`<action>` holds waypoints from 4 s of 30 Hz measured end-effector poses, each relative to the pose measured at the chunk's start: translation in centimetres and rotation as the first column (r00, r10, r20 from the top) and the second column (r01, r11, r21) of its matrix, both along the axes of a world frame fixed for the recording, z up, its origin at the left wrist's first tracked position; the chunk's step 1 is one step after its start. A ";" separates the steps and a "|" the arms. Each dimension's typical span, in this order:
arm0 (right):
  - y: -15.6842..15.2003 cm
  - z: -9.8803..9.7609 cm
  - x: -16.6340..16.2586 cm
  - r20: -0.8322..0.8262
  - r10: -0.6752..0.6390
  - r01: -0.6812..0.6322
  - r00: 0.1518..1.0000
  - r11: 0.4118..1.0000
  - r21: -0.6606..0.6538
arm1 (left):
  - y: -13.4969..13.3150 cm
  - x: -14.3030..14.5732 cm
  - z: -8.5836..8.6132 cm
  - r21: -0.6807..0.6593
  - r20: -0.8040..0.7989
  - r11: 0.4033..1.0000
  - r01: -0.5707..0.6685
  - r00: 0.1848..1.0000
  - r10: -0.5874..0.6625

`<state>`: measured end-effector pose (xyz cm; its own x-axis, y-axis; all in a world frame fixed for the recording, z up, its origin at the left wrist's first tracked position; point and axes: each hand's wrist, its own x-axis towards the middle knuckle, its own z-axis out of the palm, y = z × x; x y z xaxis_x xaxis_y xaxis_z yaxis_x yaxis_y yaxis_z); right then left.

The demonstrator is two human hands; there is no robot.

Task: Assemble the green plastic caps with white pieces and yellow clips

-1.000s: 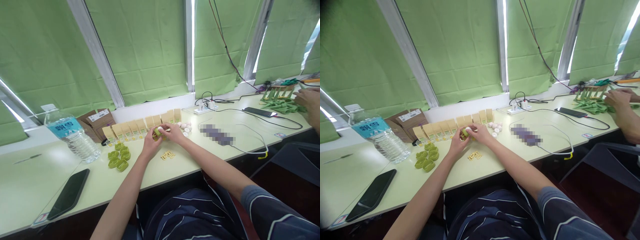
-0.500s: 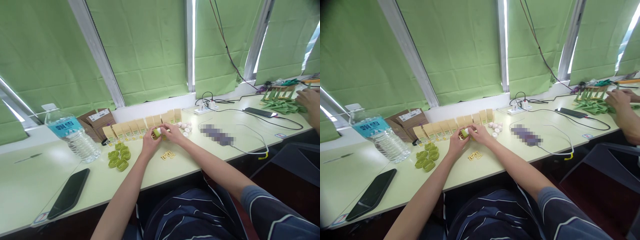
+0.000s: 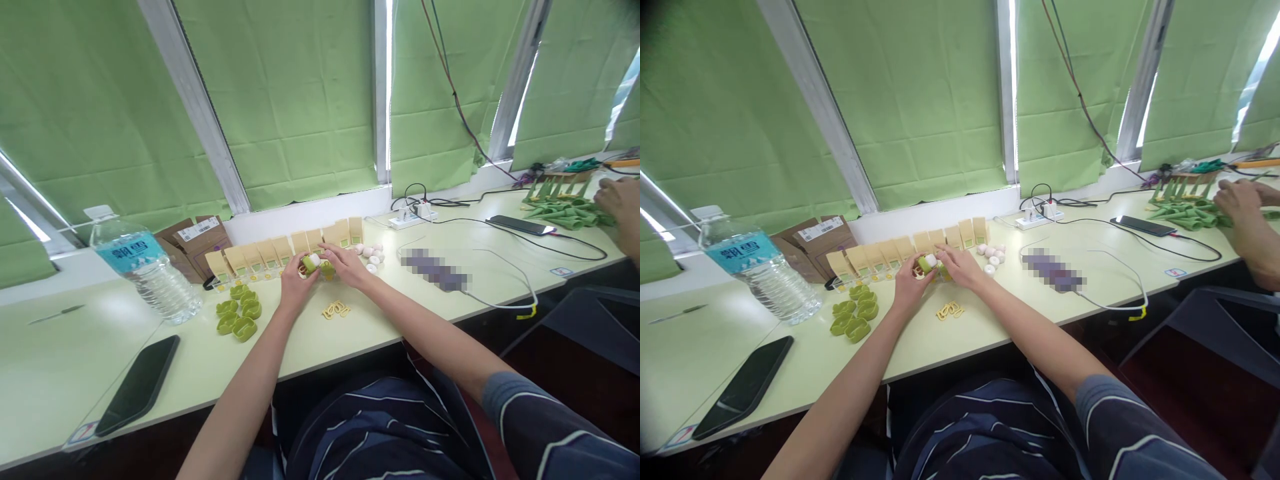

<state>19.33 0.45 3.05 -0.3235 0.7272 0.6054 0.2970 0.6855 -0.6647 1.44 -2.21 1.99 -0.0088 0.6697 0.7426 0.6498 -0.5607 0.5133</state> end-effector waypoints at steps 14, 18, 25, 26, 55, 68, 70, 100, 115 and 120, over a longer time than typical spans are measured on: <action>-1.0 0.4 0.3 0.175 0.189 -0.216 0.966 0.965 0.150 | 1.0 -0.8 -0.5 -0.004 -0.002 0.994 -0.106 0.994 0.106; -1.3 0.6 -0.1 0.216 0.161 -0.192 0.963 0.973 0.130 | 0.8 -0.6 -0.4 -0.007 0.029 0.993 -0.118 0.993 0.119; -0.6 0.5 0.2 0.203 0.067 -0.090 0.977 0.990 0.107 | 0.1 -0.2 0.0 0.004 0.029 0.994 -0.105 0.994 0.105; -0.5 0.4 0.2 0.217 0.052 -0.078 0.975 0.990 0.115 | 0.0 -0.1 0.1 0.001 0.022 0.996 -0.094 0.995 0.093; -0.5 0.3 0.0 0.215 0.012 -0.038 0.976 0.993 0.116 | 0.1 -0.1 0.0 -0.124 0.057 0.987 -0.101 0.992 0.109; 0.0 -0.1 -0.1 0.144 0.057 -0.062 0.988 0.998 0.030 | -0.5 0.5 0.2 -0.058 -0.017 0.998 -0.006 1.000 0.005; 0.0 -0.1 -0.2 0.134 0.062 -0.068 0.989 0.997 0.039 | -0.3 0.4 0.0 -0.061 -0.016 0.998 0.005 1.000 -0.006; 2.4 -1.0 0.3 -0.159 -0.077 0.101 0.984 0.983 0.151 | 1.4 -0.9 -0.7 -0.140 0.049 0.988 -0.073 0.996 0.080; 2.5 -0.8 0.3 -0.254 -0.020 0.050 0.967 0.992 0.114 | 3.7 -2.3 0.4 -0.218 -0.169 0.958 -0.188 0.974 0.152; 2.3 -0.6 0.5 -0.241 -0.040 0.068 0.970 0.992 0.108 | 6.4 -3.3 2.3 -0.359 -0.345 0.920 -0.159 0.938 0.027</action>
